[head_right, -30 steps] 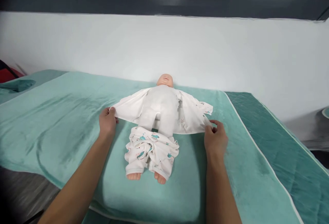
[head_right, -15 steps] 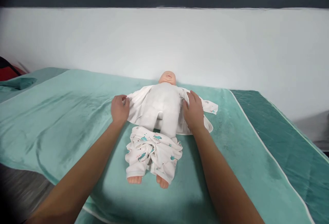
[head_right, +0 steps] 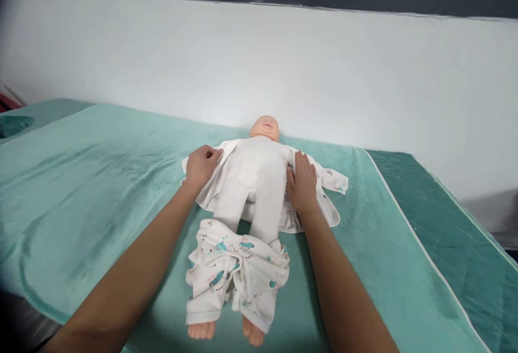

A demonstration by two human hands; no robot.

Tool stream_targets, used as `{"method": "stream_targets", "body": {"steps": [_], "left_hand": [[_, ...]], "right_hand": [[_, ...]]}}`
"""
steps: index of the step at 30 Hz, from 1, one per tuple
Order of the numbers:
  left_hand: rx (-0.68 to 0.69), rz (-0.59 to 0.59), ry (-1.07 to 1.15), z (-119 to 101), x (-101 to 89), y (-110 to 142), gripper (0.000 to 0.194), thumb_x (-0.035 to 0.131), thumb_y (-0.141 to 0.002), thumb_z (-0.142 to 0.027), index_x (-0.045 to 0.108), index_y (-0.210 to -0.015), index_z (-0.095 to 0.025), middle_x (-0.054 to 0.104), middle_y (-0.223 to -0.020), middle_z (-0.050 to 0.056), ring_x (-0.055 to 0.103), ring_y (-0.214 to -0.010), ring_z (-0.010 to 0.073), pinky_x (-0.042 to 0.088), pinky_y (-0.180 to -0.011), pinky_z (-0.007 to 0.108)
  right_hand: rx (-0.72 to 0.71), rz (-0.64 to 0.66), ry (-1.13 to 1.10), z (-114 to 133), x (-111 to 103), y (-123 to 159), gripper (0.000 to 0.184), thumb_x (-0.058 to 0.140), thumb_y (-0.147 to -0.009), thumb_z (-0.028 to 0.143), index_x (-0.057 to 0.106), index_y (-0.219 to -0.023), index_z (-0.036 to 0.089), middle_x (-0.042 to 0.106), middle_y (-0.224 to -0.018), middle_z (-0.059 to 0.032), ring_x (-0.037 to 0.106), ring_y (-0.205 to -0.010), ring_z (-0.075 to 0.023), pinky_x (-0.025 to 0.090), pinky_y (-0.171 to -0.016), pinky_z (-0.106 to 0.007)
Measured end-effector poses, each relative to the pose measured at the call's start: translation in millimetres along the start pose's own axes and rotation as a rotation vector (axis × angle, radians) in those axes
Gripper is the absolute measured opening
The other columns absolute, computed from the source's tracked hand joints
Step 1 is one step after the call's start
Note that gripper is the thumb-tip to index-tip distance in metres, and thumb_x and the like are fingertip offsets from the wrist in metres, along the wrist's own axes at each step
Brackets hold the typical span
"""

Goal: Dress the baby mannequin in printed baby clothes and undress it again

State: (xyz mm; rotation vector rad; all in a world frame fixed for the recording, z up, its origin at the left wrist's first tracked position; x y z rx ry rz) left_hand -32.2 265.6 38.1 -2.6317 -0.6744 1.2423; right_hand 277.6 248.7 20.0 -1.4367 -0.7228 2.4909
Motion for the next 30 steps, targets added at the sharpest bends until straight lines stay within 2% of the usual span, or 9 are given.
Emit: {"method": "stream_targets", "body": {"steps": [3,6,10,13,15,18,20,25,30], "left_hand": [[-0.009,-0.055,-0.025,9,-5.2,-3,0.03,0.049,-0.097,-0.048,0.061,-0.089,-0.022,0.07,-0.084,0.005,0.061,-0.079,0.0221,0.036,-0.068,0.031],[-0.024,-0.058,-0.133,16,-7.6,-5,0.027,0.046,-0.1,-0.045,0.06,-0.096,-0.022,0.069,-0.084,0.007,0.062,-0.079,0.025,0.037,-0.068,0.033],[0.091,-0.104,-0.213,12,-10.4,5,0.014,0.047,-0.099,-0.028,0.059,-0.1,-0.02,0.068,-0.106,0.014,0.061,-0.101,0.0305,0.042,-0.08,0.038],[0.241,-0.178,-0.224,3,-15.2,25,0.014,0.048,-0.094,-0.019,0.06,-0.102,-0.019,0.064,-0.117,0.016,0.055,-0.114,0.0333,0.042,-0.092,0.044],[0.336,-0.082,-0.184,-2,-14.6,44,0.016,0.047,-0.094,-0.019,0.061,-0.102,-0.019,0.065,-0.111,0.014,0.056,-0.109,0.0318,0.042,-0.092,0.043],[0.442,0.227,-0.123,-4,-10.7,78,0.012,0.049,-0.09,-0.018,0.061,-0.092,-0.021,0.066,-0.097,0.011,0.059,-0.095,0.028,0.044,-0.083,0.039],[0.502,0.366,-0.083,-3,-14.0,98,0.008,0.053,-0.085,-0.019,0.059,-0.084,-0.022,0.065,-0.09,0.009,0.059,-0.09,0.0263,0.044,-0.079,0.037],[0.518,0.449,0.122,3,-38.5,130,0.012,0.054,-0.08,-0.024,0.053,-0.069,-0.021,0.061,-0.076,0.005,0.054,-0.076,0.0218,0.039,-0.072,0.035],[0.226,0.452,0.364,9,-50.9,142,0.012,0.059,-0.078,-0.027,0.066,-0.08,-0.018,0.067,-0.078,0.002,0.056,-0.077,0.019,0.04,-0.075,0.032]], "right_hand": [[0.011,-0.023,-0.082,2,-3,2,0.054,0.039,-0.1,0.033,0.042,-0.152,0.017,0.044,-0.16,-0.0162,0.033,-0.152,-0.0318,0.028,-0.122,-0.059],[-0.001,-0.133,-0.203,11,-13,10,0.047,0.048,-0.098,0.031,0.051,-0.143,0.019,0.051,-0.153,-0.0159,0.041,-0.147,-0.0316,0.032,-0.12,-0.056],[-0.086,-0.32,-0.357,34,-35,25,0.022,0.055,-0.096,0.031,0.064,-0.115,0.024,0.068,-0.121,-0.0095,0.06,-0.118,-0.0269,0.045,-0.107,-0.05],[-0.098,-0.219,-0.475,50,-42,32,0.008,0.06,-0.094,0.031,0.064,-0.094,0.024,0.065,-0.094,-0.0044,0.061,-0.092,-0.0213,0.052,-0.085,-0.039],[-0.095,-0.18,-0.503,55,-45,35,0.012,0.062,-0.093,0.03,0.059,-0.083,0.024,0.061,-0.086,-0.0019,0.058,-0.083,-0.0189,0.05,-0.078,-0.036],[-0.085,-0.235,-0.495,56,-47,40,0.021,0.062,-0.093,0.03,0.054,-0.075,0.024,0.056,-0.079,0.0,0.054,-0.078,-0.0175,0.046,-0.076,-0.036],[-0.081,-0.208,-0.511,57,-47,46,0.022,0.061,-0.093,0.03,0.054,-0.074,0.024,0.055,-0.078,0.0003,0.053,-0.076,-0.0172,0.046,-0.075,-0.036],[-0.018,-0.117,-0.572,59,-46,70,0.019,0.063,-0.092,0.034,0.056,-0.077,0.024,0.057,-0.085,-0.0008,0.055,-0.082,-0.0181,0.049,-0.078,-0.036],[-0.025,-0.115,-0.572,60,-54,97,0.013,0.065,-0.092,0.035,0.062,-0.084,0.025,0.063,-0.098,-0.0039,0.059,-0.096,-0.0215,0.051,-0.087,-0.041]]}}
Point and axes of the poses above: each hand's wrist, its own y-axis away from the middle knuckle, its own x-axis out of the palm, z = x × y, the point moved 3 cm from there along -y, towards the middle knuckle
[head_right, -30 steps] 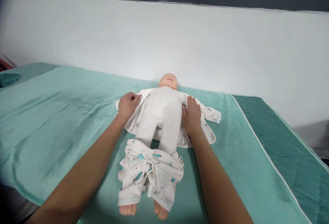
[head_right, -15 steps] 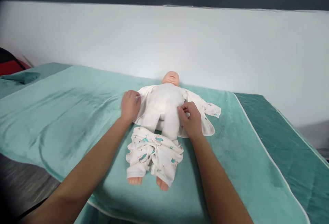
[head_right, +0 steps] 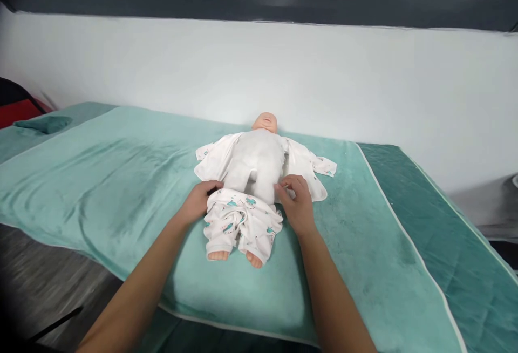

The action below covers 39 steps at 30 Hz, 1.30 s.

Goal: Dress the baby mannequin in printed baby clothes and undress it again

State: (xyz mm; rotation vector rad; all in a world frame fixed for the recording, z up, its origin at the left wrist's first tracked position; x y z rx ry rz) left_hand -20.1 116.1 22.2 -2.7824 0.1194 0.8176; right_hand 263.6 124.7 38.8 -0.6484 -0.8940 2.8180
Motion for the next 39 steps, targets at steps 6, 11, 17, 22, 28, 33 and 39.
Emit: {"method": "stream_targets", "body": {"steps": [6,11,17,22,28,33,39], "left_hand": [[-0.188,-0.025,0.39,2,-5.6,11,0.028,0.068,-0.083,-0.046,0.071,-0.083,-0.018,0.063,-0.076,0.001,0.051,-0.07,0.0146,0.039,-0.065,0.027],[-0.071,0.142,0.486,-3,-9.1,16,0.022,0.075,-0.079,-0.04,0.073,-0.087,-0.019,0.062,-0.088,0.003,0.053,-0.079,0.016,0.042,-0.072,0.028],[-0.003,0.233,0.494,-2,-10.6,16,0.021,0.078,-0.076,-0.037,0.069,-0.082,-0.018,0.061,-0.1,0.006,0.054,-0.084,0.0167,0.044,-0.077,0.03],[0.009,0.146,0.56,-1,-9.7,18,0.025,0.077,-0.079,-0.04,0.064,-0.079,-0.018,0.061,-0.092,0.005,0.056,-0.085,0.0174,0.045,-0.076,0.029],[0.063,-0.067,0.437,-9,-0.9,14,0.021,0.069,-0.086,-0.038,0.06,-0.085,-0.02,0.06,-0.131,0.012,0.059,-0.116,0.0229,0.048,-0.091,0.033],[0.041,-0.199,0.353,-14,7.9,-1,0.013,0.055,-0.095,-0.035,0.051,-0.093,-0.023,0.066,-0.128,0.009,0.062,-0.112,0.0205,0.048,-0.092,0.035],[-0.014,-0.268,0.226,-17,11.2,-28,0.015,0.056,-0.093,-0.037,0.05,-0.094,-0.023,0.057,-0.08,-0.002,0.055,-0.074,0.0157,0.043,-0.071,0.029]], "right_hand": [[-0.057,0.003,0.091,20,-11,30,0.014,0.073,-0.088,0.036,0.065,-0.094,0.026,0.066,-0.113,-0.0067,0.058,-0.113,-0.0266,0.043,-0.101,-0.048],[0.178,0.254,-0.187,23,-12,45,0.015,0.069,-0.091,0.039,0.065,-0.091,0.025,0.063,-0.097,-0.0038,0.059,-0.085,-0.0194,0.05,-0.075,-0.035],[0.221,0.379,-0.273,25,-15,46,0.022,0.074,-0.087,0.041,0.068,-0.103,0.026,0.062,-0.112,-0.0061,0.06,-0.1,-0.0219,0.05,-0.084,-0.035],[0.236,0.45,-0.267,25,-13,42,0.018,0.072,-0.089,0.04,0.065,-0.097,0.025,0.06,-0.108,-0.0054,0.058,-0.096,-0.0209,0.048,-0.081,-0.034],[0.037,0.529,-0.109,29,-18,23,0.018,0.069,-0.091,0.035,0.056,-0.084,0.025,0.061,-0.108,-0.0059,0.057,-0.104,-0.023,0.046,-0.094,-0.039],[-0.051,0.431,-0.021,33,-17,5,0.016,0.057,-0.097,0.03,0.053,-0.083,0.024,0.062,-0.11,-0.008,0.059,-0.103,-0.0228,0.047,-0.088,-0.039],[-0.004,0.449,-0.102,29,-5,-3,0.017,0.056,-0.097,0.034,0.057,-0.083,0.024,0.059,-0.094,-0.0043,0.055,-0.083,-0.0181,0.046,-0.072,-0.032]]}}
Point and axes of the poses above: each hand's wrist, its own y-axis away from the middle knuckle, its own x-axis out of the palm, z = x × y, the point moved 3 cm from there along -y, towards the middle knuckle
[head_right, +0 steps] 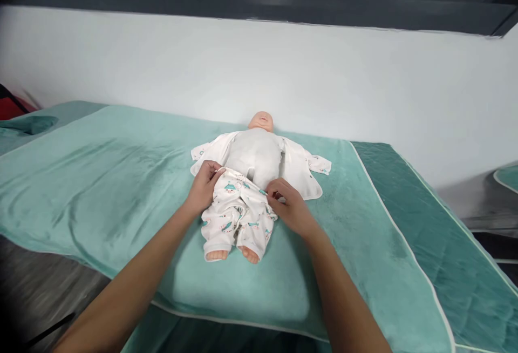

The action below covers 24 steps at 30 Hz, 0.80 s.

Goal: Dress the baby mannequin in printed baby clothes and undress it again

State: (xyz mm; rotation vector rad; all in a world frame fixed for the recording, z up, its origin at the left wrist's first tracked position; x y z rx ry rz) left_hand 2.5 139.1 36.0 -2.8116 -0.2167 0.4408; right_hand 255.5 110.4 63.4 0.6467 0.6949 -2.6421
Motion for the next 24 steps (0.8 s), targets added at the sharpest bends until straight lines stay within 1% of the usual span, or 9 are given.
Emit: {"method": "stream_targets", "body": {"steps": [3,5,7,11,13,16,18,20,24], "left_hand": [[0.001,0.04,0.034,4,8.2,-3,0.019,0.058,-0.092,-0.04,0.049,-0.09,-0.023,0.052,-0.074,-0.004,0.049,-0.068,0.0143,0.038,-0.065,0.028],[0.004,0.045,0.071,10,10.7,-2,0.021,0.06,-0.091,-0.041,0.05,-0.088,-0.023,0.051,-0.073,-0.004,0.048,-0.067,0.0139,0.037,-0.065,0.028],[-0.005,0.062,0.09,14,11.1,0,0.022,0.063,-0.089,-0.042,0.053,-0.09,-0.023,0.054,-0.075,-0.003,0.048,-0.069,0.0142,0.037,-0.065,0.028],[-0.022,0.086,0.045,16,8.7,4,0.023,0.061,-0.089,-0.045,0.059,-0.091,-0.022,0.059,-0.076,-0.002,0.05,-0.071,0.015,0.038,-0.068,0.028],[-0.021,0.063,0.016,14,8.0,4,0.024,0.059,-0.09,-0.046,0.059,-0.089,-0.022,0.057,-0.072,-0.003,0.049,-0.069,0.0149,0.037,-0.067,0.028],[-0.046,0.03,0.016,13,8.1,4,0.027,0.059,-0.089,-0.049,0.057,-0.086,-0.023,0.055,-0.069,-0.004,0.047,-0.067,0.0145,0.036,-0.065,0.028],[-0.083,0.028,0.043,14,7.1,4,0.029,0.061,-0.087,-0.051,0.057,-0.084,-0.023,0.054,-0.069,-0.004,0.047,-0.067,0.0143,0.036,-0.065,0.027],[-0.128,0.06,0.08,16,4.6,5,0.031,0.064,-0.085,-0.053,0.058,-0.083,-0.022,0.054,-0.069,-0.004,0.046,-0.066,0.0139,0.035,-0.063,0.026],[-0.178,0.17,0.116,20,-3.0,6,0.035,0.06,-0.088,-0.055,0.058,-0.081,-0.021,0.049,-0.069,-0.004,0.043,-0.065,0.0131,0.033,-0.062,0.026]], "right_hand": [[0.032,0.092,-0.014,5,2,-4,0.012,0.06,-0.094,0.036,0.064,-0.091,0.025,0.059,-0.097,-0.005,0.054,-0.084,-0.0185,0.047,-0.072,-0.032],[0.022,0.141,-0.012,9,0,-9,0.014,0.063,-0.092,0.038,0.065,-0.087,0.024,0.06,-0.098,-0.0052,0.055,-0.088,-0.0196,0.047,-0.075,-0.033],[0.035,0.127,-0.013,7,-3,-13,0.018,0.064,-0.092,0.04,0.062,-0.084,0.024,0.061,-0.092,-0.0034,0.056,-0.087,-0.0195,0.046,-0.077,-0.033],[0.212,-0.151,-0.05,-26,-7,-20,0.025,0.06,-0.094,0.045,0.053,-0.082,0.025,0.049,-0.067,0.0043,0.045,-0.063,-0.0148,0.038,-0.059,-0.028],[0.278,-0.28,-0.074,-43,-4,-21,0.027,0.061,-0.092,0.047,0.049,-0.081,0.026,0.043,-0.061,0.0063,0.04,-0.058,-0.0143,0.032,-0.053,-0.027],[0.301,-0.35,-0.07,-52,3,-19,0.03,0.062,-0.091,0.052,0.049,-0.082,0.027,0.04,-0.058,0.0073,0.037,-0.056,-0.0145,0.03,-0.05,-0.027],[0.31,-0.306,-0.112,-49,6,-16,0.034,0.061,-0.09,0.057,0.051,-0.081,0.026,0.042,-0.059,0.0069,0.039,-0.057,-0.0144,0.032,-0.05,-0.027],[0.339,-0.193,-0.207,-44,5,-12,0.037,0.06,-0.09,0.06,0.053,-0.083,0.025,0.049,-0.062,0.0056,0.044,-0.059,-0.0144,0.036,-0.052,-0.027],[0.36,0.016,-0.337,-39,-1,-5,0.033,0.065,-0.088,0.056,0.057,-0.093,0.024,0.059,-0.072,0.0037,0.051,-0.066,-0.0146,0.042,-0.059,-0.027]]}}
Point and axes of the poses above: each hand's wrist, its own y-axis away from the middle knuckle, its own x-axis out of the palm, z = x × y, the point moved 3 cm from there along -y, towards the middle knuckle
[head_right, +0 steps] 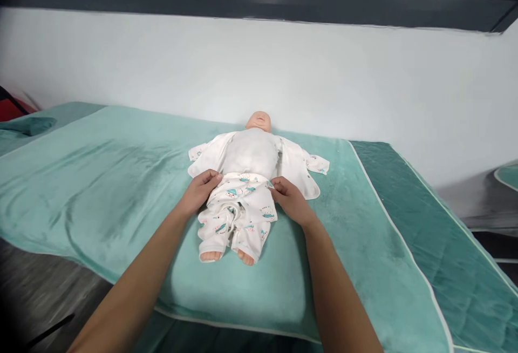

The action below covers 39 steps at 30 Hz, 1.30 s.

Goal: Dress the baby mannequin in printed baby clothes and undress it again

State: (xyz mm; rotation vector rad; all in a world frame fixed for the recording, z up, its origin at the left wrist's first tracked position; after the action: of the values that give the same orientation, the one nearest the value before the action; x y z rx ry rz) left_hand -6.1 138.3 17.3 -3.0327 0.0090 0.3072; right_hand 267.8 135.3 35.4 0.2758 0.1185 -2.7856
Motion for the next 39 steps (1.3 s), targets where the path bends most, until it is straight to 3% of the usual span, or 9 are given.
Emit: {"method": "stream_targets", "body": {"steps": [4,11,17,25,28,33,39], "left_hand": [[0.041,0.001,-0.138,1,-4.3,3,0.034,0.052,-0.094,-0.051,0.057,-0.08,-0.021,0.05,-0.068,-0.004,0.045,-0.068,0.0144,0.034,-0.065,0.027],[0.088,-0.015,-0.283,-6,-1.0,8,0.029,0.043,-0.098,-0.046,0.053,-0.085,-0.023,0.055,-0.074,-0.003,0.05,-0.076,0.0173,0.037,-0.072,0.029],[0.065,0.017,-0.301,-9,0.0,9,0.032,0.04,-0.099,-0.048,0.048,-0.081,-0.023,0.051,-0.07,-0.004,0.047,-0.073,0.0169,0.034,-0.071,0.03],[0.021,0.019,-0.191,-5,-2.9,9,0.039,0.045,-0.097,-0.055,0.046,-0.077,-0.021,0.043,-0.069,-0.004,0.042,-0.071,0.0148,0.031,-0.067,0.029],[0.013,0.005,-0.155,0,-4.6,8,0.041,0.048,-0.095,-0.057,0.048,-0.076,-0.021,0.04,-0.068,-0.005,0.039,-0.069,0.014,0.03,-0.064,0.028],[0.03,-0.029,-0.186,2,-5.2,8,0.04,0.049,-0.095,-0.055,0.052,-0.077,-0.02,0.043,-0.067,-0.005,0.041,-0.07,0.0138,0.03,-0.065,0.028],[-0.004,0.002,-0.143,-3,-4.2,10,0.042,0.051,-0.093,-0.056,0.05,-0.073,-0.02,0.041,-0.067,-0.005,0.038,-0.068,0.0131,0.028,-0.063,0.027]], "right_hand": [[-0.063,0.084,0.105,-2,0,3,0.024,0.067,-0.088,0.046,0.059,-0.091,0.024,0.062,-0.08,0.0016,0.055,-0.073,-0.0166,0.046,-0.066,-0.03],[-0.303,-0.075,0.461,1,6,11,0.016,0.064,-0.087,0.038,0.065,-0.08,0.025,0.068,-0.085,-0.0049,0.061,-0.087,-0.0251,0.051,-0.079,-0.038],[-0.219,-0.035,0.542,1,7,14,0.022,0.049,-0.093,0.031,0.069,-0.091,0.023,0.073,-0.09,-0.0059,0.065,-0.085,-0.025,0.049,-0.074,-0.034],[-0.198,-0.05,0.536,1,7,15,0.019,0.05,-0.092,0.031,0.067,-0.09,0.022,0.071,-0.087,-0.0035,0.063,-0.08,-0.0227,0.046,-0.071,-0.032],[-0.227,-0.116,0.581,1,-2,17,0.019,0.053,-0.094,0.037,0.066,-0.093,0.022,0.07,-0.091,-0.0046,0.061,-0.085,-0.0226,0.045,-0.076,-0.034],[-0.224,-0.254,0.869,4,-13,24,0.036,0.047,-0.099,0.052,0.064,-0.087,0.022,0.069,-0.087,-0.007,0.059,-0.084,-0.024,0.04,-0.076,-0.036],[-0.036,-0.328,1.01,1,-15,25,0.047,0.039,-0.102,0.055,0.06,-0.074,0.024,0.067,-0.074,-0.0054,0.058,-0.073,-0.0228,0.029,-0.061,-0.033]]}}
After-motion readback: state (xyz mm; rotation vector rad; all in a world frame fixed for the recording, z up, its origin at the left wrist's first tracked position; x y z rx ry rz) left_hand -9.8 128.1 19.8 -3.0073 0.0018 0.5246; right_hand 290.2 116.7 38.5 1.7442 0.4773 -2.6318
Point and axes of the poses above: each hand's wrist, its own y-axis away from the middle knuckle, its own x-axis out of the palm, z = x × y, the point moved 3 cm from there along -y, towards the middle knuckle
